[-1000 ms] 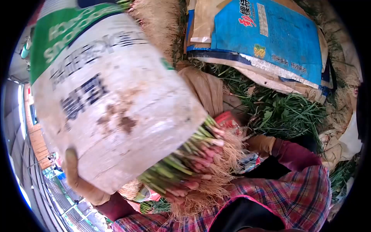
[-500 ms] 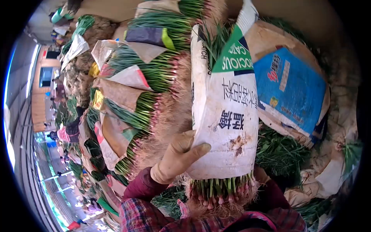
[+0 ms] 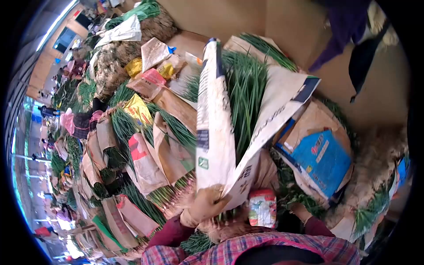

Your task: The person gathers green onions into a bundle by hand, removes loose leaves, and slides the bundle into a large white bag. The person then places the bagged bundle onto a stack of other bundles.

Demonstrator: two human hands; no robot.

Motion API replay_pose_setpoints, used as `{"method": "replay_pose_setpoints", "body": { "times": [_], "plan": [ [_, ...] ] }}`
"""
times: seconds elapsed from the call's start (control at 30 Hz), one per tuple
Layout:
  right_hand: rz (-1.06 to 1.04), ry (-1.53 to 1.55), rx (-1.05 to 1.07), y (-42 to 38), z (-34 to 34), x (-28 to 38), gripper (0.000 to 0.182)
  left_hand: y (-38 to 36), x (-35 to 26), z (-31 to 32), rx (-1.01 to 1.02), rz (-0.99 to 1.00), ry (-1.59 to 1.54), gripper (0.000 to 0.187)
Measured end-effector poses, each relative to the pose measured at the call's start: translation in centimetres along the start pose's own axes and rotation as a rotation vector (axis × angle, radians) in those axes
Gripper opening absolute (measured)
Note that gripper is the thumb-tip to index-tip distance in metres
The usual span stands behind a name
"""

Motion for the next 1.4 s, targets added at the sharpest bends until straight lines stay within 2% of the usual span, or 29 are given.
{"method": "replay_pose_setpoints", "body": {
  "times": [0.03, 0.1, 0.13, 0.17, 0.2, 0.23, 0.3, 0.33, 0.43, 0.5, 0.57, 0.6, 0.63, 0.67, 0.73, 0.77, 0.8, 0.83, 0.9, 0.93, 1.0, 1.03, 1.1, 1.13, 1.17, 1.2, 1.27, 1.33, 1.4],
  "plan": [
    [-0.019, -0.024, -0.01, 2.0, -0.8, 1.6, 0.024, -0.4, 0.4, -1.3, -0.031, 0.007, 0.003, 0.009],
    [-0.326, -0.245, -0.017, 6.0, -0.2, 4.3, 0.025, -4.1, 1.0, -3.5, -0.214, 0.042, 0.092, 0.009],
    [-0.367, -0.091, 0.016, 5.5, -1.2, 6.9, 0.024, -5.1, 1.2, -4.4, -0.244, 0.029, 0.121, 0.009],
    [-0.4, 0.063, 0.073, 5.9, -2.4, 9.7, 0.024, -6.1, 2.5, -4.0, -0.176, -0.124, 0.193, 0.009],
    [-0.298, 0.26, 0.173, 8.0, -3.3, 9.9, 0.026, -6.3, 1.6, -4.2, -0.261, -0.138, 0.206, 0.009],
    [-0.27, 0.043, 0.069, 9.0, -5.1, 11.0, 0.028, -7.1, 0.9, -4.7, -0.351, -0.147, 0.217, 0.01],
    [-0.348, -0.257, 0.022, 9.6, -7.7, 13.8, 0.031, -10.4, 1.9, -3.6, -0.355, -0.344, 0.173, 0.012],
    [-0.281, -0.275, 0.058, 9.7, -7.3, 14.2, 0.031, -13.4, 1.5, -3.7, -0.486, -0.249, 0.192, 0.014],
    [-0.052, -0.293, 0.198, 14.2, -8.8, 15.1, 0.022, -17.0, -0.3, -2.9, -0.555, -0.342, 0.227, 0.015],
    [-0.103, -0.468, 0.268, 13.8, -8.4, 19.3, 0.021, -21.1, -1.9, 0.6, -0.594, -0.462, 0.268, 0.016],
    [-0.325, -0.875, 0.246, 13.2, -7.9, 24.3, 0.019, -23.6, -2.9, 5.2, -0.625, -0.65, 0.188, 0.019],
    [-0.466, -1.097, 0.144, 15.5, -8.0, 26.2, 0.022, -24.6, -3.6, 7.2, -0.657, -0.722, 0.154, 0.02],
    [-0.5, -1.12, 0.163, 14.4, -7.7, 29.4, 0.023, -25.1, -4.5, 9.3, -0.684, -0.792, 0.117, 0.022],
    [-0.539, -1.142, 0.177, 11.7, -5.5, 34.1, 0.024, -26.5, -5.2, 11.6, -0.713, -0.867, 0.037, 0.023],
    [-0.93, -1.229, 0.255, 12.4, -1.1, 39.7, 0.026, -28.4, -7.1, 15.4, -0.779, -0.992, -0.058, 0.027],
    [-0.825, -1.511, 0.151, 9.9, 2.4, 43.6, 0.026, -28.7, -8.4, 16.1, -0.82, -0.989, -0.021, 0.027],
    [-1.006, -1.597, 0.226, 0.3, 6.9, 48.6, 0.032, -29.3, -9.0, 17.7, -0.919, -0.933, -0.04, 0.026],
    [-1.048, -1.356, 0.235, 6.9, 9.8, 50.0, 0.024, -31.0, -7.8, 23.4, -0.858, -1.099, -0.297, 0.024],
    [-1.221, -1.506, 0.169, 1.1, 19.9, 55.4, 0.025, -32.3, -8.6, 27.4, -0.955, -1.1, -0.246, 0.024],
    [-1.508, -1.3, 0.216, -2.1, 24.6, 57.4, 0.023, -32.4, -9.3, 27.4, -0.969, -1.104, -0.267, 0.024],
    [-1.613, -1.307, 0.311, -7.2, 35.5, 59.3, 0.018, -33.3, -11.2, 26.5, -1.296, -1.178, -0.401, 0.024],
    [-1.709, -1.486, 0.3, -5.8, 41.2, 58.8, 0.022, -33.7, -11.1, 27.0, -1.314, -1.181, -0.409, 0.024],
    [-1.927, -1.486, 0.367, -8.8, 52.4, 57.9, 0.032, -35.5, -11.1, 29.1, -1.36, -1.325, -0.387, 0.023],
    [-2.07, -1.471, 0.385, -10.4, 56.8, 56.9, 0.037, -36.4, -11.3, 30.4, -1.282, -1.438, -0.458, 0.022],
    [-2.183, -1.525, 0.309, -11.2, 60.9, 55.9, 0.043, -37.0, -11.0, 30.3, -1.283, -1.441, -0.475, 0.022],
    [-2.295, -1.576, 0.226, -11.4, 64.6, 54.9, 0.05, -38.0, -10.6, 29.7, -1.42, -1.427, -0.477, 0.022],
    [-2.234, -1.664, 0.214, -10.3, 70.7, 54.0, 0.045, -40.1, -10.5, 28.0, -1.62, -1.428, -0.462, 0.018],
    [-2.188, -1.735, 0.188, -9.2, 75.0, 53.7, 0.041, -42.8, -9.5, 26.6, -1.646, -1.456, -0.504, 0.016],
    [-2.02, -1.976, 0.051, -6.8, 77.9, 53.4, 0.044, -45.8, -8.4, 28.1, -1.673, -1.502, -0.584, 0.011]
  ]
}}
Point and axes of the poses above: each hand's wrist, its own y-axis towards the middle knuckle, its own z-axis out of the palm, x = y × z, the point moved 8 cm from there along y, towards the middle knuckle, and after that the axes turned 12 degrees about z, right-handed, at the moved point
